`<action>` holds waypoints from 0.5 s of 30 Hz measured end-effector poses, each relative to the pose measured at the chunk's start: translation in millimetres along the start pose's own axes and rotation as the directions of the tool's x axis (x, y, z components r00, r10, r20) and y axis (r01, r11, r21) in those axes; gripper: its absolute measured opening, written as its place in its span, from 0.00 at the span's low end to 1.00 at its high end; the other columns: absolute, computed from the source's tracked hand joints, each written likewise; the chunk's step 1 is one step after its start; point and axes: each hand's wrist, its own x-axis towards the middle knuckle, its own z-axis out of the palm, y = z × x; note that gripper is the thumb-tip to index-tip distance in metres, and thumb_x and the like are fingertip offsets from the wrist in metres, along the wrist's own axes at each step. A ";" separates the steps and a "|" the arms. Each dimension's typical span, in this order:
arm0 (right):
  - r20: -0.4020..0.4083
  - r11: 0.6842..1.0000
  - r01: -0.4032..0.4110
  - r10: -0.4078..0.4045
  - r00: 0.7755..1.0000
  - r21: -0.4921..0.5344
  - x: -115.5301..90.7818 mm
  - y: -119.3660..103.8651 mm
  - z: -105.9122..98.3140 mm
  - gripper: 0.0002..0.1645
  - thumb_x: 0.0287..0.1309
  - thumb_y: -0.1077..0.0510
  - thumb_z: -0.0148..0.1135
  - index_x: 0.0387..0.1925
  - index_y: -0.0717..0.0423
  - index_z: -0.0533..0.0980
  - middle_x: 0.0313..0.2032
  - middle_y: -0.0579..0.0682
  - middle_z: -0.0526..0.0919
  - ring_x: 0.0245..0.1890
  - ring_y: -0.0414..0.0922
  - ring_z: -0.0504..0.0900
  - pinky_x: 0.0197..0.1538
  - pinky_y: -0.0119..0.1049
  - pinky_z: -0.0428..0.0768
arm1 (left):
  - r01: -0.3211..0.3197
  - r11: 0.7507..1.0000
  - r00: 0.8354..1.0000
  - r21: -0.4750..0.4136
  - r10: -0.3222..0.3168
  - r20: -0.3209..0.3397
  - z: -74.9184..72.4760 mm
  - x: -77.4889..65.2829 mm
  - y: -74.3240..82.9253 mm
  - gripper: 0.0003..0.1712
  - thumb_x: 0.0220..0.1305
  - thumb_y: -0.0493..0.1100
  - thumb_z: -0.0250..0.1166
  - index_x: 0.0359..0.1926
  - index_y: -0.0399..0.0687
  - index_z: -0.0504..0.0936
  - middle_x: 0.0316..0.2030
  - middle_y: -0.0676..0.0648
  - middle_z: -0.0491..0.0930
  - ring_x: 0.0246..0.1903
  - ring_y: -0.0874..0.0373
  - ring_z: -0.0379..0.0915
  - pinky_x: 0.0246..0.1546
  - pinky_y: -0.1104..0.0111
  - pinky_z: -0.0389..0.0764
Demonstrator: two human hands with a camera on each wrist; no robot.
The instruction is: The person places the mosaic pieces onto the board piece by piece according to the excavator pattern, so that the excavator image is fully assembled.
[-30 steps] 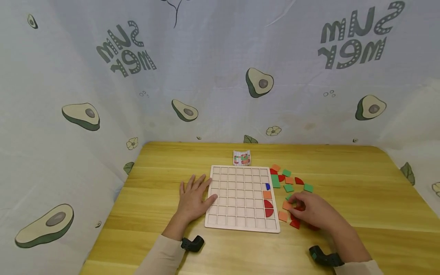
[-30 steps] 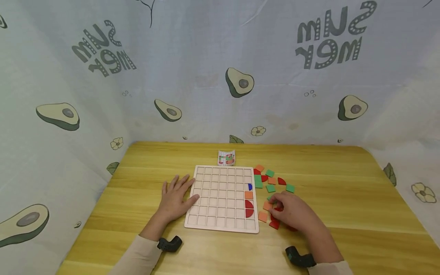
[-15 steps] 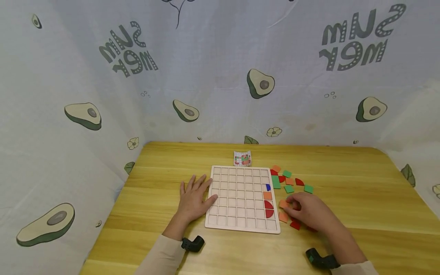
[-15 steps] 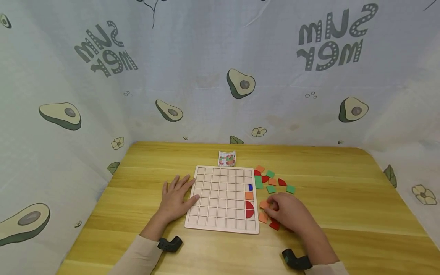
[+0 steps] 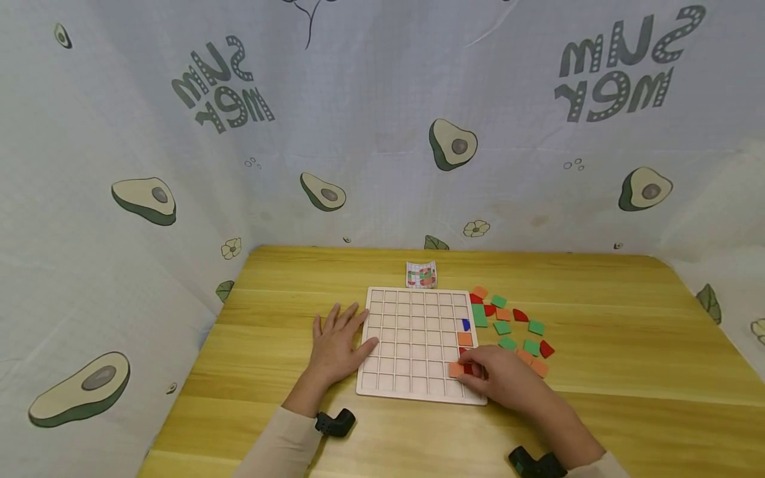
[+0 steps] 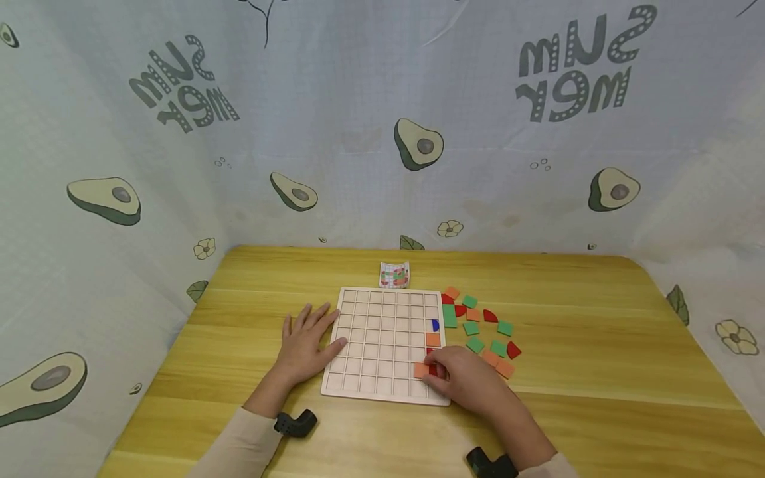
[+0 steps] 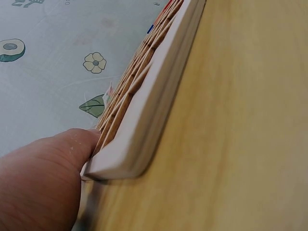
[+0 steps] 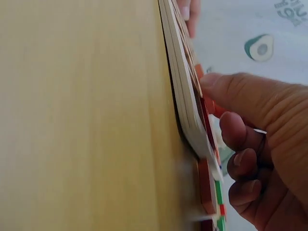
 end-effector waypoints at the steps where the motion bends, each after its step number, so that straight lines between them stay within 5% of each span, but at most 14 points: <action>1: 0.003 1.000 -0.002 0.002 1.000 0.001 0.4 -1.2 1.1 0.13 0.61 0.47 0.72 0.41 0.49 0.85 0.22 0.33 0.69 0.25 0.29 0.65 0.30 0.26 0.67 | 0.000 1.000 1.000 0.000 0.000 0.000 0.2 0.0 -0.1 0.37 0.71 0.66 0.57 0.76 0.59 0.68 0.78 0.48 0.60 0.80 0.37 0.43 0.74 0.30 0.36; 15: -0.032 0.998 -0.020 0.018 0.999 -0.066 0.1 -4.3 7.6 0.11 0.60 0.47 0.72 0.43 0.43 0.85 0.27 0.30 0.75 0.35 0.33 0.71 0.39 0.32 0.74 | 0.002 1.000 1.000 0.005 -0.002 0.000 0.8 -0.1 -0.9 0.37 0.71 0.66 0.57 0.76 0.60 0.68 0.78 0.48 0.60 0.80 0.38 0.43 0.74 0.30 0.36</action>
